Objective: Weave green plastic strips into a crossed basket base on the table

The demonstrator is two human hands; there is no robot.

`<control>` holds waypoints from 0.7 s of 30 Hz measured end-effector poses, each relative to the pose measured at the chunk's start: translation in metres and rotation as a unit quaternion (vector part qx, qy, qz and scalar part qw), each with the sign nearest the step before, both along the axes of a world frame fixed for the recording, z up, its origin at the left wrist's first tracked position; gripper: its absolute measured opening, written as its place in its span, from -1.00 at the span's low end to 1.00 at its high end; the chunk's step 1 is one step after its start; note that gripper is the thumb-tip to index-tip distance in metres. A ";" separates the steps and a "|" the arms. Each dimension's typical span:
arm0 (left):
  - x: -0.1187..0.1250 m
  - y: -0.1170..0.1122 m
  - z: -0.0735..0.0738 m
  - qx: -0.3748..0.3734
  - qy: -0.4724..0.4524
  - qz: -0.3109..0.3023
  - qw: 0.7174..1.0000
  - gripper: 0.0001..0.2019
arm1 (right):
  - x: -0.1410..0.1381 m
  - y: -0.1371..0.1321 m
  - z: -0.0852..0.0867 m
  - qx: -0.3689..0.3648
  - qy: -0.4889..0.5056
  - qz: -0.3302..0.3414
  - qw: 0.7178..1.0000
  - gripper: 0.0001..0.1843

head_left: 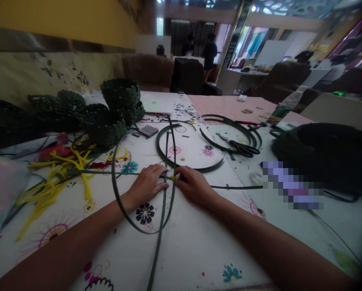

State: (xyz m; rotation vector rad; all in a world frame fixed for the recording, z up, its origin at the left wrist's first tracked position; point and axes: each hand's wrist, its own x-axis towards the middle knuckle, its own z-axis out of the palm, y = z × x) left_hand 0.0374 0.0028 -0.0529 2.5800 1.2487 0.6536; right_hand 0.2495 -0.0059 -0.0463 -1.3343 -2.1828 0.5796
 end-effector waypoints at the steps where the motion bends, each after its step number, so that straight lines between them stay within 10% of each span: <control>1: 0.000 0.000 -0.001 0.003 0.004 0.000 1.000 -0.56 | 0.000 0.000 0.000 0.002 -0.003 0.002 1.000 -0.79; 21: -0.004 0.045 -0.015 0.068 0.025 -0.016 0.997 -0.65 | -0.009 -0.006 0.012 0.004 -0.098 -0.008 0.995 -0.69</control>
